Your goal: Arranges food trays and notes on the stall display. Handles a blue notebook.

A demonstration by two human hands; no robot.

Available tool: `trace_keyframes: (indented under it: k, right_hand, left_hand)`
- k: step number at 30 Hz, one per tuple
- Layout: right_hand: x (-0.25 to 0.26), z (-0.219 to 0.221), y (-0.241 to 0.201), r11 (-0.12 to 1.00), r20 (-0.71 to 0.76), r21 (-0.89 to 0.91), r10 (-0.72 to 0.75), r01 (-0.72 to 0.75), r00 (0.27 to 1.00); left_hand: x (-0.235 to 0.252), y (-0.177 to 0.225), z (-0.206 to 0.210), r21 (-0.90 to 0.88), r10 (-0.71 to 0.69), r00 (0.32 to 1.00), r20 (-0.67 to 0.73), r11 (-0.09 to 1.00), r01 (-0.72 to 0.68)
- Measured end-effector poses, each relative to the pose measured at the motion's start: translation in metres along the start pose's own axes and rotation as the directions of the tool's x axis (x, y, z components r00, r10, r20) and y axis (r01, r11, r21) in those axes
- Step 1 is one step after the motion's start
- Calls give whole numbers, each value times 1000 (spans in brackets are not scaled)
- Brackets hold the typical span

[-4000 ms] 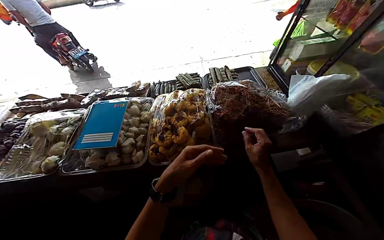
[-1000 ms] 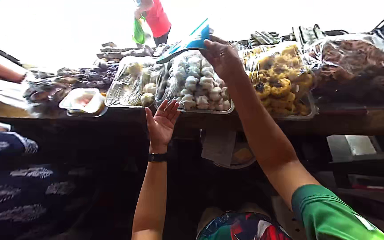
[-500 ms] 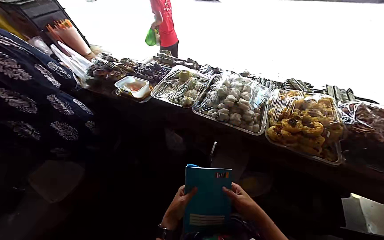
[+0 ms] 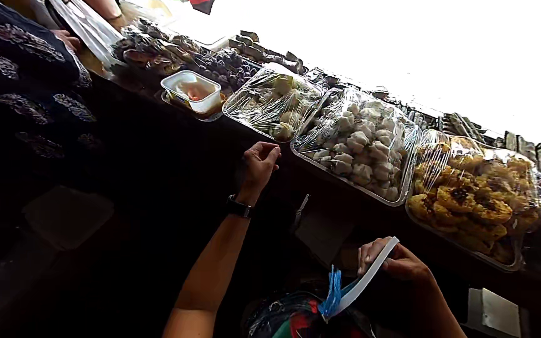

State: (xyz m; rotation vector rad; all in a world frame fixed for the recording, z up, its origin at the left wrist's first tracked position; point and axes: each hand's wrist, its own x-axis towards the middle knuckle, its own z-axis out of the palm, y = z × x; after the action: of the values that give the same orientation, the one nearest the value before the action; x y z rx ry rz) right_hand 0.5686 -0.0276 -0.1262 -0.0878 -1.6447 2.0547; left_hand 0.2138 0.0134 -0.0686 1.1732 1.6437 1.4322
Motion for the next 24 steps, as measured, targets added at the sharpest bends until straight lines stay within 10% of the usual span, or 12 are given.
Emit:
trace_keyframes:
  k: [4, 8, 17, 24]
  right_hand:
    - [35, -24, 9, 998, 31, 55, -22, 20, 999]
    - [74, -53, 8, 997, 69, 79, -29, 23, 997]
    - [126, -97, -1, 995, 113, 91, 40, -51, 993]
    - [137, -90, -5, 1000, 2, -28, 9, -9, 1000]
  left_hand:
    - [101, -4, 60, 466, 38, 948, 315, 864, -190]
    - [137, 5, 96, 763, -326, 802, 501, 604, -231]
    - [146, 10, 85, 737, -373, 687, 624, 574, -358]
    - [136, 5, 68, 777, -297, 750, 591, 457, -432]
